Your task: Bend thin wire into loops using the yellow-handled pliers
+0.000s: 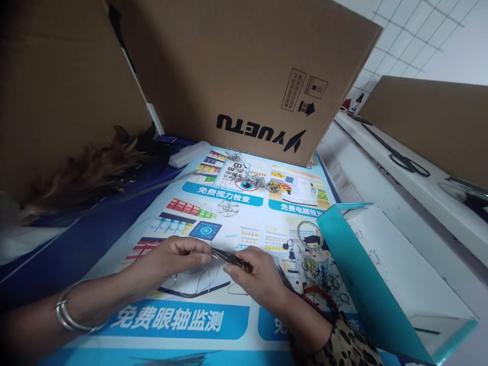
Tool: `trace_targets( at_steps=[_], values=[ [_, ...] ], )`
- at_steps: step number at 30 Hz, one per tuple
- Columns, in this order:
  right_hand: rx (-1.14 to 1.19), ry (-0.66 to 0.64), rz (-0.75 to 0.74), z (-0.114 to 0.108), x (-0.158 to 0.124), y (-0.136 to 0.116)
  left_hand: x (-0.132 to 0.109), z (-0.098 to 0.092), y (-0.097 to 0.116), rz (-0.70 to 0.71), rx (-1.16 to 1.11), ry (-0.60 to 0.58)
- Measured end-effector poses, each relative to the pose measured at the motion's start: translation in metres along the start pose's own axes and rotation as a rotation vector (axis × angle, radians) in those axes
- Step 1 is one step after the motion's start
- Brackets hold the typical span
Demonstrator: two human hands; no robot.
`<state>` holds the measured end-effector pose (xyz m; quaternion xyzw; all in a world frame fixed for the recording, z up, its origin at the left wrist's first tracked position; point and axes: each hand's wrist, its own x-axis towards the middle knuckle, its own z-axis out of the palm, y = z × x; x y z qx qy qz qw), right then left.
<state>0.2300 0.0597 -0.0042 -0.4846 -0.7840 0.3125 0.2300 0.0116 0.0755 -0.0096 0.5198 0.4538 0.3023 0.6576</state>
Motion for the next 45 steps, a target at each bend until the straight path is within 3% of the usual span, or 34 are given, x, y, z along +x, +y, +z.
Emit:
trace_targets(
  at_steps=[7,18,45],
  values=[
    [-0.190,0.046,-0.135,-0.0058,-0.0003,0.0079,0.0014,-0.0033,0.0070,0.094,0.206,0.020],
    [-0.432,0.128,-0.244,-0.0033,-0.0024,0.0078,0.0027,-0.0047,0.0038,0.097,0.333,-0.015],
    [-0.457,0.120,-0.251,0.0018,-0.0049,0.0082,0.0004,-0.0023,0.0088,0.036,0.344,-0.022]
  ],
)
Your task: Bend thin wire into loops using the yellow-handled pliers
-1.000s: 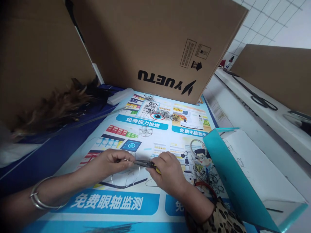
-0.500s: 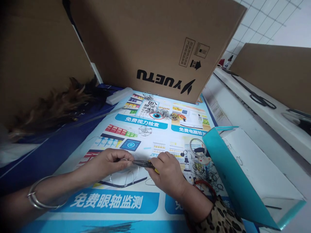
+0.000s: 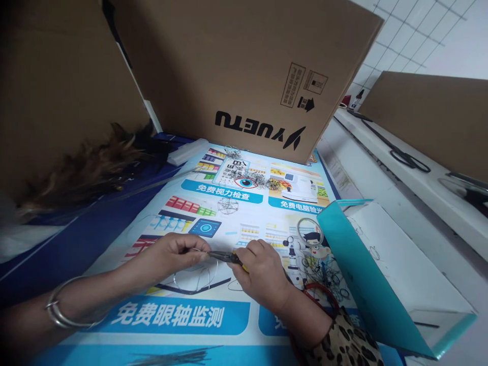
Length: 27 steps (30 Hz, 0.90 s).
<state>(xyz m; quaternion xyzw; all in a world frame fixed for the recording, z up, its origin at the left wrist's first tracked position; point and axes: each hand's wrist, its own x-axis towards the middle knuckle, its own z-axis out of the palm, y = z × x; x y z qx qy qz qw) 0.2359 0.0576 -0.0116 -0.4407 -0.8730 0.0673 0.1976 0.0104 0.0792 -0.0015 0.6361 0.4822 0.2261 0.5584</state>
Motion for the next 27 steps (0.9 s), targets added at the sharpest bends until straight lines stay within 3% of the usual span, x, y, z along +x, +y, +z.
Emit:
trace_targets(
  at_steps=[17,27],
  values=[
    [0.038,-0.030,0.010,-0.0013,0.0005,0.0010,0.0009,-0.0003,-0.0037,0.023,0.030,0.001],
    [-0.029,-0.026,0.055,-0.0019,0.0000,-0.0058,-0.0038,0.0040,-0.0032,0.102,0.106,0.116]
  ],
)
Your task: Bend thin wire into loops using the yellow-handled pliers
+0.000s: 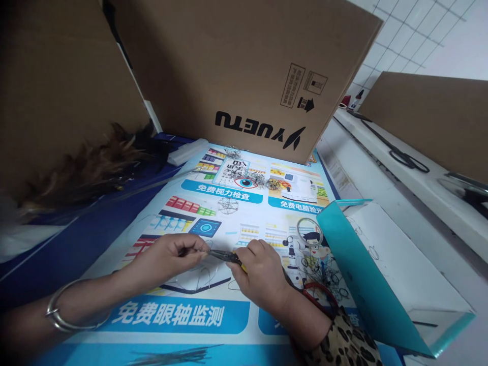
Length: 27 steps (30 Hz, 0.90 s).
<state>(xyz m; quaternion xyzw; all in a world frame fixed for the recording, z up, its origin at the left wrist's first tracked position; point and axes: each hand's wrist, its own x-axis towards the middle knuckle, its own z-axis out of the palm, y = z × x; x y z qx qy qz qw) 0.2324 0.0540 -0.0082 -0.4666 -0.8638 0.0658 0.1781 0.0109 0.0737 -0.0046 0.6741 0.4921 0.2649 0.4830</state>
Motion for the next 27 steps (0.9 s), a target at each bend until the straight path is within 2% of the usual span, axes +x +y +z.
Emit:
trace_targets(
  at_steps=[27],
  values=[
    [0.021,-0.014,0.006,0.0036,-0.0021,-0.0015,-0.0006,0.0038,0.0034,0.009,0.049,0.048]
  ],
)
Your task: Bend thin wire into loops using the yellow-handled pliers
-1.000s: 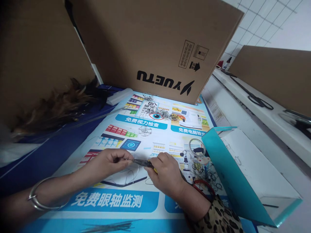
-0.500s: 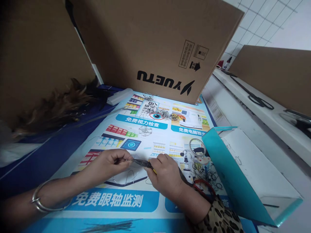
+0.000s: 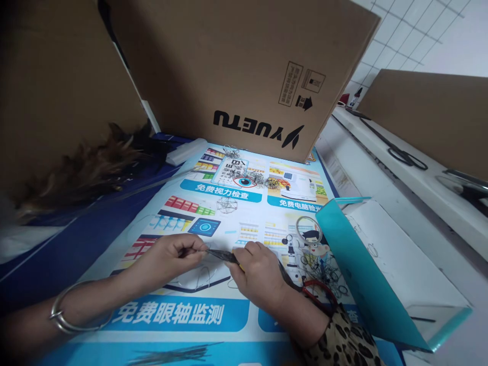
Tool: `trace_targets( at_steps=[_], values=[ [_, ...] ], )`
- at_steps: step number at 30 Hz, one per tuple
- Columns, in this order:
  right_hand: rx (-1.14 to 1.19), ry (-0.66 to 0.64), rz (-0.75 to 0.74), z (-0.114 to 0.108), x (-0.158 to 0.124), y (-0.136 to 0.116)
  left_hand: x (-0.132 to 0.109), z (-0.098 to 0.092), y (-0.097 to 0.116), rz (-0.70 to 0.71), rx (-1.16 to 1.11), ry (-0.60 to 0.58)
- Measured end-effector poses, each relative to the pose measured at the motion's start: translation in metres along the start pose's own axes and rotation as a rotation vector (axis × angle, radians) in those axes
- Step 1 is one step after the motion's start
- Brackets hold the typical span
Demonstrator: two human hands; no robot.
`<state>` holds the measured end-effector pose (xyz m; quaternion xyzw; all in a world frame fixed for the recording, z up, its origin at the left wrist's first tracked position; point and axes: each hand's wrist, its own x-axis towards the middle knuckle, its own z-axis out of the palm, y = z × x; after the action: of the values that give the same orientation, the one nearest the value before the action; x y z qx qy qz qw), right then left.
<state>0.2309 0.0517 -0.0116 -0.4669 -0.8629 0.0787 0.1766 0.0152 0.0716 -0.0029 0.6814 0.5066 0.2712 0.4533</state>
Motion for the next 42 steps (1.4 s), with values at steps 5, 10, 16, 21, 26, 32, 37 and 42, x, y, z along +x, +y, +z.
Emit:
trace_targets(
  at_steps=[5,10,16,21,26,32,37,42],
  values=[
    [0.035,-0.011,0.024,0.000,-0.001,0.001,0.000,0.001,-0.003,0.001,-0.021,-0.007],
    [0.069,-0.019,0.036,0.000,0.001,0.001,0.002,0.000,-0.007,-0.024,-0.089,-0.047],
    [0.160,-0.089,0.065,-0.006,0.004,0.002,0.004,-0.002,-0.008,-0.051,-0.162,-0.097],
    [0.244,-0.161,0.067,-0.008,0.006,0.004,0.003,-0.004,-0.008,-0.052,-0.250,-0.101],
    [0.128,-0.132,0.066,-0.018,0.009,0.007,0.005,-0.006,-0.009,-0.081,-0.304,-0.001],
    [-0.125,-0.314,-0.115,-0.048,0.004,-0.001,0.007,-0.006,-0.014,-0.084,-0.402,0.149],
    [-0.308,-0.399,-0.150,-0.065,0.000,-0.009,0.008,-0.003,-0.017,-0.050,-0.426,0.227],
    [-0.348,-0.440,-0.092,-0.059,0.003,-0.020,0.007,0.000,-0.018,-0.059,-0.429,0.221]
  ],
)
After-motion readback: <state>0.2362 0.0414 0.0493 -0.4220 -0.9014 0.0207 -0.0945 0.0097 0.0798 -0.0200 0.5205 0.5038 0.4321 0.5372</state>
